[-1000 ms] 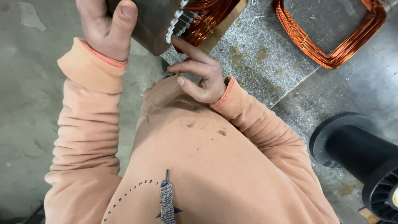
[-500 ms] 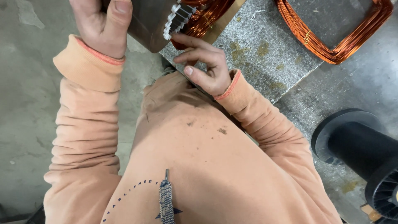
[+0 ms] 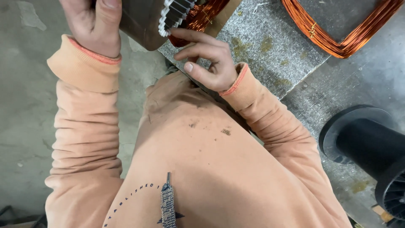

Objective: Winding copper wire coils into the slots of an electric motor stator.

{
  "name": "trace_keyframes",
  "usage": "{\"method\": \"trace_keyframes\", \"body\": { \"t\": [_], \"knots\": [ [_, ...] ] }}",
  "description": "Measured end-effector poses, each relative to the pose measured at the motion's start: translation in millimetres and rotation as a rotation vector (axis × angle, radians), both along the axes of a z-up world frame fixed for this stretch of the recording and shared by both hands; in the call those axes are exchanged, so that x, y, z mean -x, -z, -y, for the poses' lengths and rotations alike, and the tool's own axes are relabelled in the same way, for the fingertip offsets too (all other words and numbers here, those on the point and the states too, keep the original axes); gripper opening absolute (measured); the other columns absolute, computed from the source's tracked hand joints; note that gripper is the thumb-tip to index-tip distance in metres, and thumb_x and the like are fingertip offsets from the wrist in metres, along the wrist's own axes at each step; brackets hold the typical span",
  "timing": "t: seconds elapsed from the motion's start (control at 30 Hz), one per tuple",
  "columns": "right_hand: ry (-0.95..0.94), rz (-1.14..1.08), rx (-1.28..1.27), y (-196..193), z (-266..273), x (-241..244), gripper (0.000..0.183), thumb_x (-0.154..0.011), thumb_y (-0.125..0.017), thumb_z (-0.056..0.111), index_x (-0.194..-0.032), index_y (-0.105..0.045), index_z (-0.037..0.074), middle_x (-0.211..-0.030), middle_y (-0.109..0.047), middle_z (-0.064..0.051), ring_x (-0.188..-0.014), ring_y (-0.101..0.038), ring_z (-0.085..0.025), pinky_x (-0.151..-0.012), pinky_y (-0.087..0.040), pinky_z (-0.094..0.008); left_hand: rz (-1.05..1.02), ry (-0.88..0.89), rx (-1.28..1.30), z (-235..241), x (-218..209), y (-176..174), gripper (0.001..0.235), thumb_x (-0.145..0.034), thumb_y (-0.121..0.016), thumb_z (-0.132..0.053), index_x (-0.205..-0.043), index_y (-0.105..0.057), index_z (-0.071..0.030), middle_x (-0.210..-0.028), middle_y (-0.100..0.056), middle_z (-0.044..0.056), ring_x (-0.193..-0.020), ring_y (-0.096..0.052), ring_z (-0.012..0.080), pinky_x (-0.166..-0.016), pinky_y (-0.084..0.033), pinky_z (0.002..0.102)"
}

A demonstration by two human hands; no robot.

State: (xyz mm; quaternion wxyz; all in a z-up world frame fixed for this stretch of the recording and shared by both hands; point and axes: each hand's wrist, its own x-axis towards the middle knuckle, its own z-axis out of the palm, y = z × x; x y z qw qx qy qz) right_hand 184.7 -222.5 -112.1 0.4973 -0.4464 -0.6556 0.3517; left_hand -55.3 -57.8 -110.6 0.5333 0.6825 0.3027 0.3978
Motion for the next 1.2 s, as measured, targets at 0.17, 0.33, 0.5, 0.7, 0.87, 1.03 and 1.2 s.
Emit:
{"method": "trace_keyframes", "body": {
  "t": [0.17, 0.33, 0.5, 0.7, 0.87, 1.03, 1.2],
  "knots": [
    [0.009, 0.101, -0.046, -3, -1, 2, 0.022, -0.105, -0.065, 0.018, -0.116, -0.076, 0.001, -0.149, -0.059, -0.022, -0.108, -0.078, -0.026, -0.089, -0.065, -0.033, -0.004, 0.001, 0.009, 4, 1, -4, 0.036, -0.119, -0.067, -0.033, -0.132, -0.048, -0.006, -0.113, -0.057, -0.001, -0.095, -0.049, 0.0097, -0.091, -0.044, 0.027],
    [0.003, 0.183, -0.082, -8, -3, 8, 0.018, -0.102, -0.067, 0.015, -0.112, -0.076, 0.002, -0.146, -0.060, -0.023, -0.095, -0.079, -0.022, -0.082, -0.066, -0.033, -0.007, -0.006, 0.022, 4, 1, -1, 0.037, -0.119, -0.068, -0.034, -0.131, -0.048, -0.006, -0.111, -0.057, -0.001, -0.093, -0.049, 0.0100, -0.089, -0.044, 0.027],
    [0.068, 0.445, -0.267, -14, -6, 12, 0.018, -0.092, -0.073, 0.011, -0.110, -0.076, 0.008, -0.149, -0.057, -0.018, -0.095, -0.075, -0.024, -0.080, -0.061, -0.032, -0.030, -0.006, 0.003, 3, 3, -2, 0.036, -0.119, -0.068, -0.035, -0.130, -0.049, -0.005, -0.113, -0.058, 0.000, -0.096, -0.051, 0.0106, -0.093, -0.045, 0.028],
    [0.171, 0.779, -0.359, -7, 4, 29, 0.024, -0.084, -0.075, 0.007, -0.108, -0.076, 0.008, -0.154, -0.053, -0.018, -0.080, -0.066, -0.016, -0.072, -0.055, -0.031, -0.057, 0.001, 0.010, 3, 6, 0, 0.037, -0.120, -0.067, -0.037, -0.132, -0.050, -0.007, -0.109, -0.056, -0.001, -0.090, -0.048, 0.0102, -0.088, -0.044, 0.027],
    [0.163, 0.758, -0.350, -9, 3, 21, 0.020, -0.085, -0.076, 0.008, -0.105, -0.076, 0.008, -0.155, -0.052, -0.017, -0.079, -0.067, -0.016, -0.071, -0.055, -0.031, -0.076, -0.017, -0.018, 7, 4, -7, 0.038, -0.120, -0.064, -0.038, -0.134, -0.048, -0.007, -0.114, -0.057, -0.002, -0.096, -0.049, 0.0100, -0.093, -0.045, 0.027],
    [0.169, 0.618, -0.295, -5, -1, 8, 0.017, -0.087, -0.078, 0.011, -0.104, -0.078, 0.009, -0.151, -0.055, -0.015, -0.082, -0.070, -0.019, -0.072, -0.058, -0.031, -0.088, -0.014, -0.036, 7, 6, -6, 0.038, -0.121, -0.063, -0.039, -0.135, -0.047, -0.007, -0.119, -0.057, -0.002, -0.099, -0.049, 0.0091, -0.096, -0.045, 0.027],
    [0.168, 0.433, -0.205, 5, -4, 9, 0.011, -0.093, -0.075, 0.016, -0.101, -0.079, 0.010, -0.151, -0.052, -0.024, -0.092, -0.077, -0.021, -0.077, -0.062, -0.032, -0.119, -0.057, -0.021, 6, 7, 2, 0.036, -0.121, -0.065, -0.039, -0.129, -0.050, -0.006, -0.113, -0.056, -0.001, -0.094, -0.048, 0.0100, -0.092, -0.044, 0.027]
  ]
}}
